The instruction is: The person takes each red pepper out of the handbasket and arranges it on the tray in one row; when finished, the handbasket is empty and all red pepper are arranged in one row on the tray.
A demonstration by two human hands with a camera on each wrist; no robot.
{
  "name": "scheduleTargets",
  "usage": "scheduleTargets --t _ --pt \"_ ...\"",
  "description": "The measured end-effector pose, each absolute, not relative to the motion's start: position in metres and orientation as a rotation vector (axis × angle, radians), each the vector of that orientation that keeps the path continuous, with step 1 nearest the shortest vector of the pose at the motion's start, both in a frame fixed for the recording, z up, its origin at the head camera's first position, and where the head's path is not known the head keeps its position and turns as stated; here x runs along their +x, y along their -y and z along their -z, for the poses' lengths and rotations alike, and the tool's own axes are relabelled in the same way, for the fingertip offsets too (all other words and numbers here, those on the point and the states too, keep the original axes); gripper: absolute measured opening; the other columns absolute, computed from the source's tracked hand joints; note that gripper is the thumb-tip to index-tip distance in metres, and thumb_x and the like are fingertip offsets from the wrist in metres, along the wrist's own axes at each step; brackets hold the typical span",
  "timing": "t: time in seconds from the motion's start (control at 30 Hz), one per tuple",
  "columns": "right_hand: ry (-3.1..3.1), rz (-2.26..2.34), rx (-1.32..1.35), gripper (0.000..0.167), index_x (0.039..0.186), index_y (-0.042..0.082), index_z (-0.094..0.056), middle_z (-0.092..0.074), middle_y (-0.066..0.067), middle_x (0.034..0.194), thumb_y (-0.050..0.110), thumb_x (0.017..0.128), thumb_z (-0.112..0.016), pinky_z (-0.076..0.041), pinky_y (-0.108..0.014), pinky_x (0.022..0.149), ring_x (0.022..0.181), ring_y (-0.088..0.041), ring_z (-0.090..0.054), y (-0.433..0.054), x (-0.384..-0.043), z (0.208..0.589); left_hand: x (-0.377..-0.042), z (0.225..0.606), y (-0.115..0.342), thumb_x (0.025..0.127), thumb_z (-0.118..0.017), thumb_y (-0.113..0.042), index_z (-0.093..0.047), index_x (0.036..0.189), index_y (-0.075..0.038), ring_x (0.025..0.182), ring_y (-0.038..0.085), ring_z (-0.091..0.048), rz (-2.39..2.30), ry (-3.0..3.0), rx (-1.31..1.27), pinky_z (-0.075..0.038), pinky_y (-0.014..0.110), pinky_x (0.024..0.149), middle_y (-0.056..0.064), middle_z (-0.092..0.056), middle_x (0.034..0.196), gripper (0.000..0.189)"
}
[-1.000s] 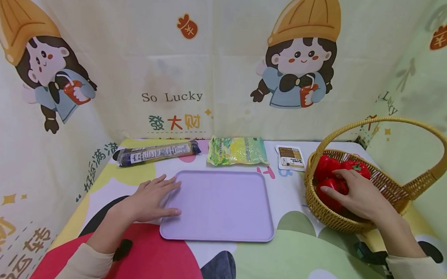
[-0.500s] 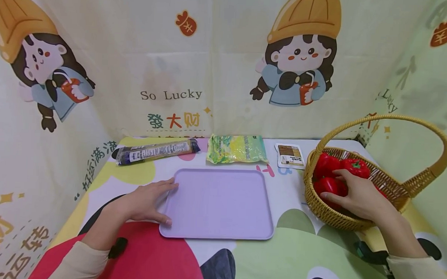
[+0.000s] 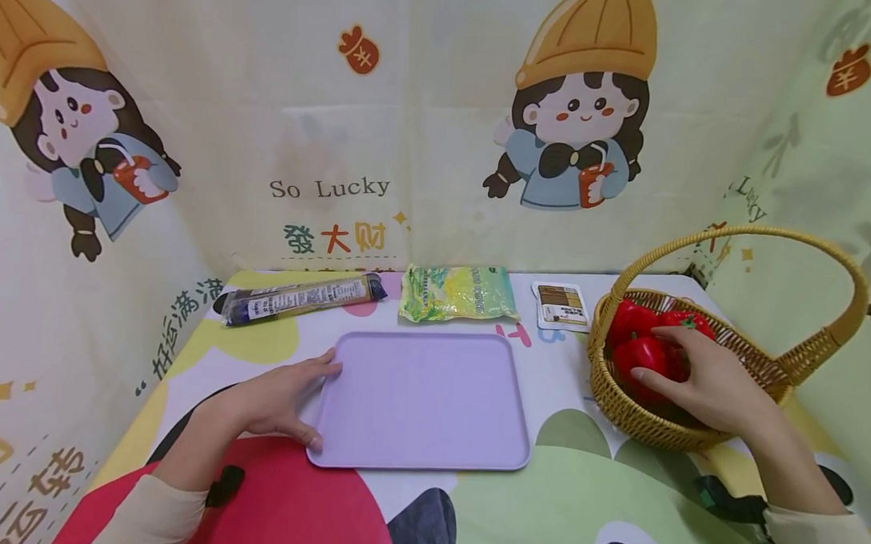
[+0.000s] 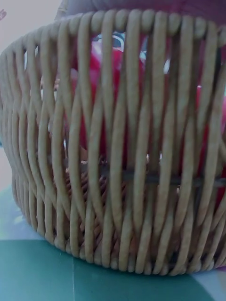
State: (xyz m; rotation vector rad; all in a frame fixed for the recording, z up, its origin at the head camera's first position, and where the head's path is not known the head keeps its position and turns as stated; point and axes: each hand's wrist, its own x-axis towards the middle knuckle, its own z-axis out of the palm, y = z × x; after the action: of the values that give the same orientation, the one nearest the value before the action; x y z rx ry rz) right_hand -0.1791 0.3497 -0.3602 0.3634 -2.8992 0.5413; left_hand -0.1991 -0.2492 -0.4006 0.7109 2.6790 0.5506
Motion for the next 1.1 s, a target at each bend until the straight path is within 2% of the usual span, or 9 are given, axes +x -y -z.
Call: scheduleTargets --t 0.13,0.23,0.33,0.43,0.5,0.6,0.7,0.83,1.1 --pt "2.832 -0.562 0.382 0.072 0.135 -0.003 -0.055 -0.064 -0.026 0.121 0.040 0.085 -0.084 -0.058 -0.055 0.078 0.100 -0.042 -0.064 -0.351 -0.176 0.356 -0.198 0.399 0.248 0.061 -0.093 -0.059 -0.039 0.158 -0.006 0.153 0.042 -0.026 -0.569 -2.648 0.693 -0.030 0.058 0.120 0.018 -0.021 0.169 0.123" --pt "2.802 -0.596 0.388 0.071 0.135 -0.003 -0.055 -0.063 -0.026 0.121 0.038 0.085 -0.085 -0.058 -0.038 0.075 0.099 -0.044 -0.066 -0.354 -0.174 0.354 -0.198 0.397 0.246 0.060 -0.095 -0.056 -0.038 0.158 -0.006 0.154 0.042 -0.024 -0.579 -2.616 0.674 -0.030 0.058 0.120 0.019 -0.019 0.170 0.124" --pt "2.779 -0.641 0.395 0.070 0.136 -0.001 -0.055 -0.063 -0.025 0.123 0.035 0.085 -0.085 -0.053 -0.020 0.072 0.100 -0.047 -0.068 -0.356 -0.171 0.351 -0.198 0.395 0.245 0.059 -0.097 -0.053 -0.037 0.158 -0.005 0.153 0.042 -0.024 -0.592 -2.596 0.665 -0.029 0.059 0.120 0.019 -0.017 0.170 0.125" --pt "2.758 -0.712 0.409 0.068 0.139 0.002 -0.055 -0.063 -0.023 0.125 0.031 0.086 -0.085 -0.048 -0.008 0.073 0.101 -0.048 -0.069 -0.357 -0.167 0.351 -0.197 0.393 0.245 0.057 -0.098 -0.051 -0.037 0.159 -0.005 0.153 0.043 -0.024 -0.602 -2.583 0.654 -0.029 0.060 0.120 0.019 -0.016 0.170 0.127" --pt "2.737 -0.762 0.417 0.066 0.140 0.005 -0.055 -0.062 -0.020 0.127 0.028 0.086 -0.086 -0.047 -0.004 0.074 0.100 -0.039 -0.071 -0.356 -0.164 0.351 -0.195 0.393 0.247 0.057 -0.098 -0.052 -0.036 0.159 -0.006 0.153 0.044 -0.024 -0.598 -2.574 0.640 -0.028 0.061 0.120 0.019 -0.015 0.171 0.128" --pt "2.688 -0.845 0.423 0.065 0.140 0.011 -0.057 -0.062 -0.010 0.128 0.021 0.084 -0.087 -0.049 -0.004 0.075 0.097 -0.012 -0.071 -0.353 -0.160 0.352 -0.192 0.394 0.251 0.056 -0.098 -0.052 -0.036 0.159 -0.007 0.153 0.044 -0.023 -0.603 -2.558 0.613 -0.028 0.062 0.119 0.020 -0.014 0.171 0.129" --pt "2.626 -0.909 0.440 0.065 0.139 0.015 -0.060 -0.060 0.004 0.127 0.011 0.081 -0.088 -0.051 -0.006 0.076 0.094 0.008 -0.062 -0.349 -0.154 0.349 -0.191 0.396 0.253 0.055 -0.098 -0.052 -0.036 0.159 -0.007 0.154 0.044 -0.021 -0.609 -2.550 0.607 -0.027 0.062 0.120 0.020 -0.014 0.171 0.129" --pt "2.576 -0.959 0.494 0.070 0.139 0.016 -0.060 -0.058 0.010 0.128 0.001 0.077 -0.089 -0.054 -0.009 0.074 0.096 0.007 -0.063 -0.344 -0.145 0.341 -0.192 0.396 0.252 0.056 -0.098 -0.052 -0.036 0.159 -0.007 0.154 0.044 -0.021 -0.602 -2.549 0.610 -0.026 0.062 0.120 0.019 -0.015 0.171 0.129" --pt "2.524 -1.012 0.668 0.081 0.143 0.008 -0.056 -0.057 0.001 0.132 -0.012 0.072 -0.087 -0.057 -0.013 0.076 0.103 -0.004 -0.063 -0.327 -0.133 0.331 -0.195 0.394 0.248 0.056 -0.098 -0.051 -0.033 0.161 -0.007 0.155 0.043 -0.020 -0.621 -2.554 0.619 -0.026 0.061 0.121 0.019 -0.015 0.171 0.131"
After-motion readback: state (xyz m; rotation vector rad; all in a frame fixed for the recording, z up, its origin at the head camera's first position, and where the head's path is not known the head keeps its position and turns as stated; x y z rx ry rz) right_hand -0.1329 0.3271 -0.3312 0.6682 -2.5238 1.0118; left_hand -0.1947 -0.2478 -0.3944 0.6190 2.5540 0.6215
